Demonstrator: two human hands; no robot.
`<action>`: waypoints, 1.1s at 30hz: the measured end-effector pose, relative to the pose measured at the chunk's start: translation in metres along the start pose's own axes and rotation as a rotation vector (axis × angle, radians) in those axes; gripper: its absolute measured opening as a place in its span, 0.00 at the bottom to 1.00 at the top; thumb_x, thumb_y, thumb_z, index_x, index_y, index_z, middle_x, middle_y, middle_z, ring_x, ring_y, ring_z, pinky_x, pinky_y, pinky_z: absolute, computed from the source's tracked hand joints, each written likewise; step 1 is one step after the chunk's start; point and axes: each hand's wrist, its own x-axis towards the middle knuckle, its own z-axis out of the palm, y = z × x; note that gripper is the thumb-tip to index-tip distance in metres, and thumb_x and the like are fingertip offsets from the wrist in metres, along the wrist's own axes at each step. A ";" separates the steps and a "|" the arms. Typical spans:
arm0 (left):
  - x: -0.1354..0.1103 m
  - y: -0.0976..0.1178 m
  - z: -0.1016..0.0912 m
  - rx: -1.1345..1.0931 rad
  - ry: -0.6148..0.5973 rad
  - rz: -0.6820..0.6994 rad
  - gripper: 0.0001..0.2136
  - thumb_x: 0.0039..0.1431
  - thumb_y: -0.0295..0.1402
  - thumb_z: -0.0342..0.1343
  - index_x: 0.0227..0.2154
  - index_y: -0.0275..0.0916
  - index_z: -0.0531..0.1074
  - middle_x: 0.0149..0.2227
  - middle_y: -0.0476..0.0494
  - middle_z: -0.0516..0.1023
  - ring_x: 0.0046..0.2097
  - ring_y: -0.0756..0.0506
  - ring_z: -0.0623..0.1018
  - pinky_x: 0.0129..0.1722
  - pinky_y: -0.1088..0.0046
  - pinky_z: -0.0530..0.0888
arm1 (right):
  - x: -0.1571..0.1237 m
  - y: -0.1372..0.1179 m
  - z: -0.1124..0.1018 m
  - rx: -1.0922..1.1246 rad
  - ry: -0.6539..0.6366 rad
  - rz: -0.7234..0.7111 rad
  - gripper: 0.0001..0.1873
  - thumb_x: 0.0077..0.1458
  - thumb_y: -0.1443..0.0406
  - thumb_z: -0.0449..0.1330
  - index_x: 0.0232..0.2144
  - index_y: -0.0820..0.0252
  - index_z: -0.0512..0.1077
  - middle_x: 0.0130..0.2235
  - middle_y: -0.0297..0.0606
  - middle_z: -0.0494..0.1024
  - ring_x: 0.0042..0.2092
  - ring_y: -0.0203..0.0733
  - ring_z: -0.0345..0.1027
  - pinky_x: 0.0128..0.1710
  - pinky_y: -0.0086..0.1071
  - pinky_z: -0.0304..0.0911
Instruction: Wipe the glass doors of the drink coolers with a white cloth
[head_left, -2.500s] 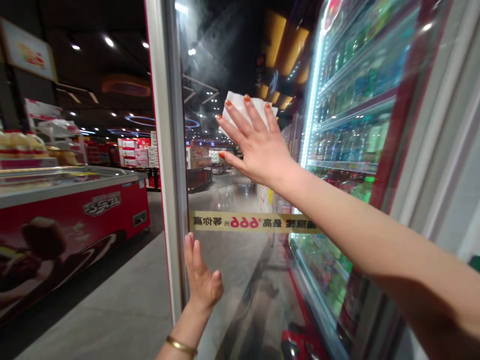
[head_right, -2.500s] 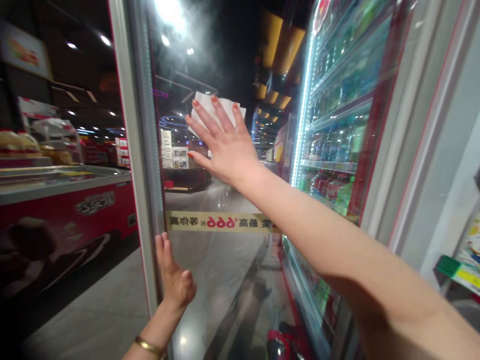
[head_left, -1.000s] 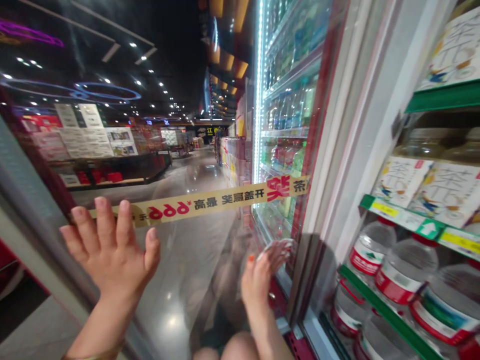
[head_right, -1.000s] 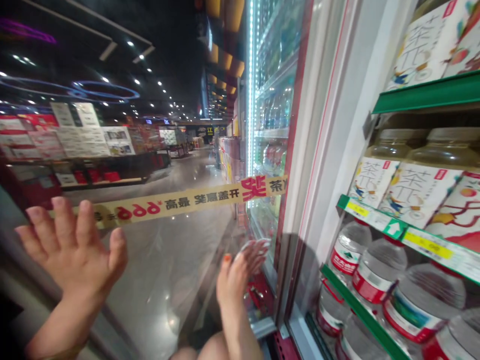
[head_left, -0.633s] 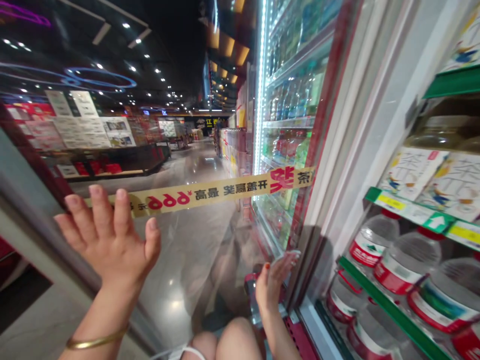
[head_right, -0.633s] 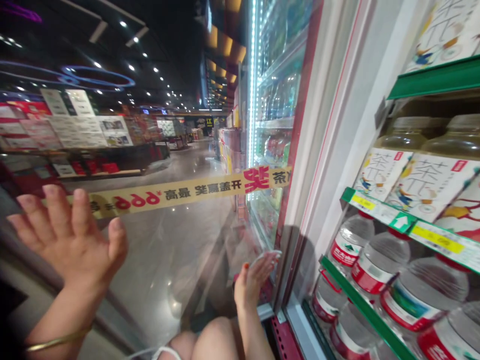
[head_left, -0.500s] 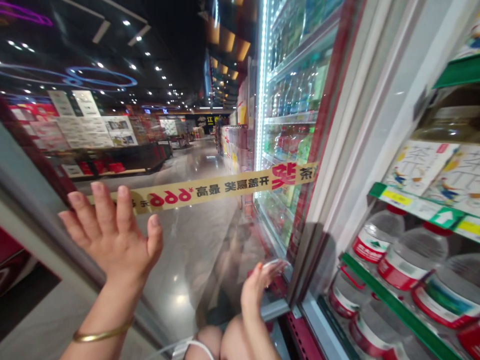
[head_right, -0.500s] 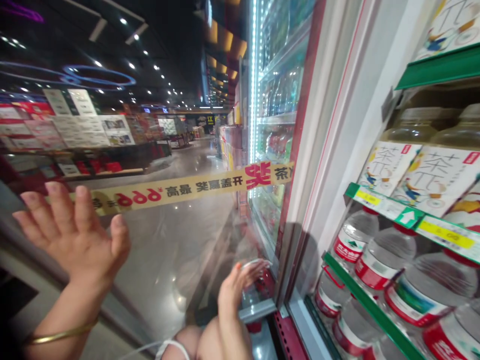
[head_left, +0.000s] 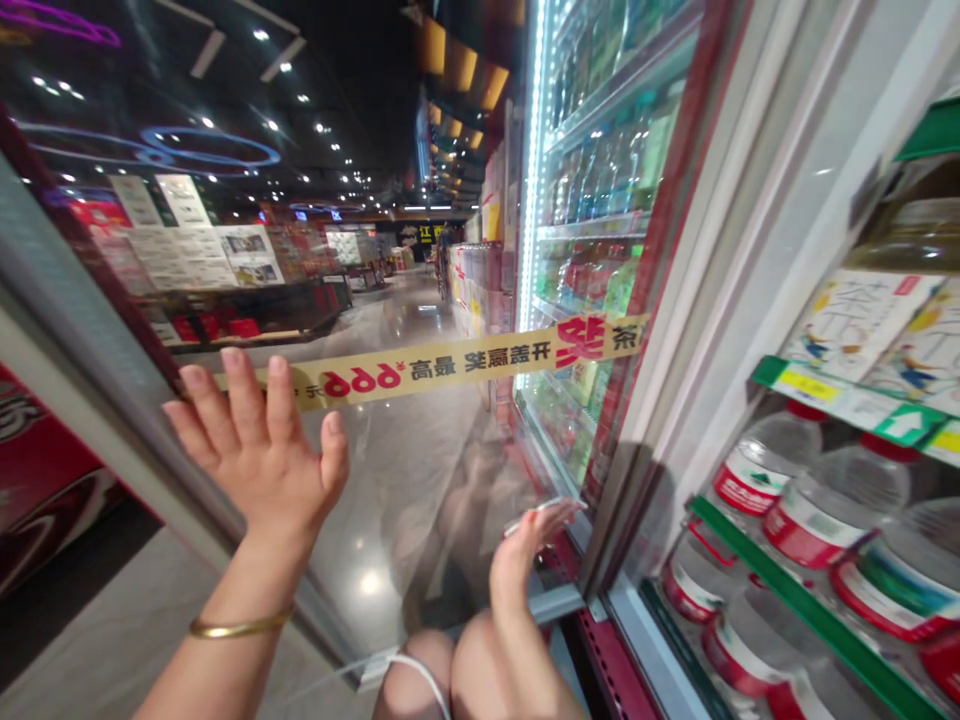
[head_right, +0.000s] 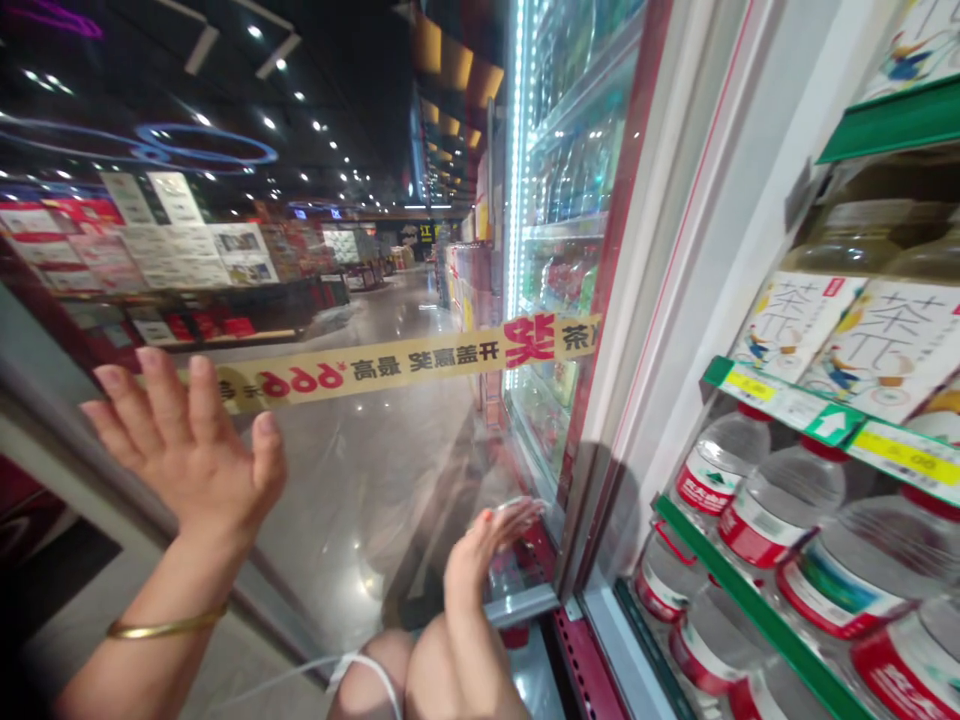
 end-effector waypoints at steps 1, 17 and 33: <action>0.000 0.000 -0.001 -0.006 -0.005 0.001 0.42 0.71 0.40 0.58 0.81 0.54 0.42 0.83 0.51 0.39 0.83 0.34 0.39 0.81 0.38 0.39 | -0.005 -0.014 0.001 0.010 -0.052 -0.103 0.39 0.75 0.52 0.39 0.81 0.60 0.44 0.78 0.56 0.58 0.81 0.66 0.41 0.73 0.76 0.50; 0.000 0.009 0.007 0.096 0.119 0.035 0.39 0.71 0.39 0.57 0.80 0.47 0.49 0.81 0.45 0.48 0.83 0.38 0.45 0.82 0.47 0.44 | 0.204 -0.086 -0.065 -0.055 0.022 -0.924 0.44 0.68 0.41 0.53 0.79 0.46 0.55 0.79 0.40 0.59 0.81 0.67 0.42 0.76 0.74 0.47; 0.000 0.008 0.006 0.081 0.130 0.051 0.38 0.72 0.37 0.56 0.80 0.42 0.49 0.81 0.44 0.48 0.83 0.39 0.44 0.82 0.53 0.41 | 0.222 -0.132 -0.073 0.071 -0.637 -1.221 0.34 0.70 0.39 0.54 0.71 0.38 0.68 0.74 0.30 0.70 0.75 0.53 0.61 0.76 0.57 0.56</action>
